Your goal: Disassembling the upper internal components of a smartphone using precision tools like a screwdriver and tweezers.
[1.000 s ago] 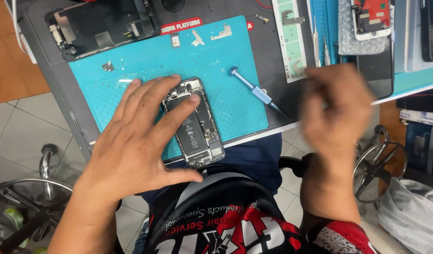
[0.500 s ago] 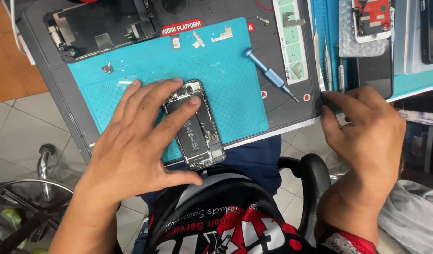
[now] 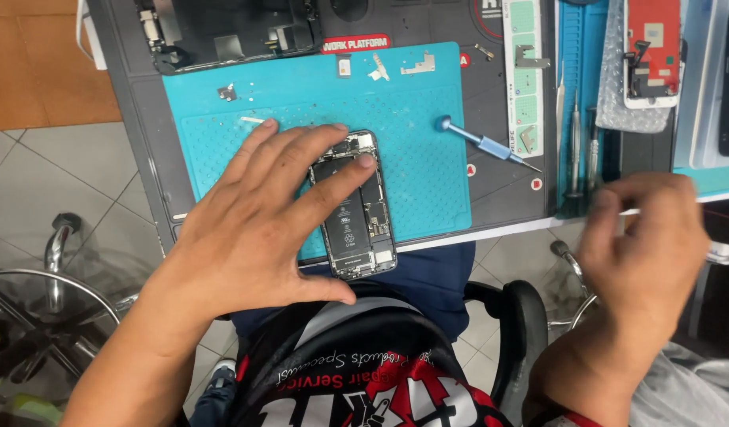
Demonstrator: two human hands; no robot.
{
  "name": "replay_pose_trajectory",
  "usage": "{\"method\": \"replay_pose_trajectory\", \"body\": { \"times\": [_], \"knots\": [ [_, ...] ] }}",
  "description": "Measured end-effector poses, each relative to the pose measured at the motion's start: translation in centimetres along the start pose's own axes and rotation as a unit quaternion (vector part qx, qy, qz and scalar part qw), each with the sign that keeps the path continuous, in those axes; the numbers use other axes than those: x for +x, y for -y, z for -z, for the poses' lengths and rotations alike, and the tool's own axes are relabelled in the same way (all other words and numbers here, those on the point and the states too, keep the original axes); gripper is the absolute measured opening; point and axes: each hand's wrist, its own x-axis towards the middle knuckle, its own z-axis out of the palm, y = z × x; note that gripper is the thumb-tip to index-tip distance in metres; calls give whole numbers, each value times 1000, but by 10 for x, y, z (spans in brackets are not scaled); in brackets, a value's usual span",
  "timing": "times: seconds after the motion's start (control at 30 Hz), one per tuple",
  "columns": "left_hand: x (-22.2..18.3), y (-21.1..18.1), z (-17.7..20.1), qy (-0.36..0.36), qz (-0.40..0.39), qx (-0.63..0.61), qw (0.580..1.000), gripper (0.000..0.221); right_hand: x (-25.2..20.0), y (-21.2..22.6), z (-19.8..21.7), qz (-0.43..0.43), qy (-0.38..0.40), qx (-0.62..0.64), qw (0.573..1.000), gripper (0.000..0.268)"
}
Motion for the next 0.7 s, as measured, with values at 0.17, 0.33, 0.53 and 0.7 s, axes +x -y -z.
{"method": "replay_pose_trajectory", "body": {
  "times": [0.17,0.33,0.53,0.7],
  "knots": [
    [1,1,0,-6,-3,6,1000,113,-1,23,4,-90,-142,327,930,14],
    [0,0,1,-12,-3,5,1000,107,26,80,32,-111,-29,467,877,16],
    [1,1,0,-3,-5,8,1000,109,58,84,27,43,220,204,953,29],
    [1,1,0,-9,-2,14,1000,108,73,102,33,21,133,292,947,16]
  ]
}}
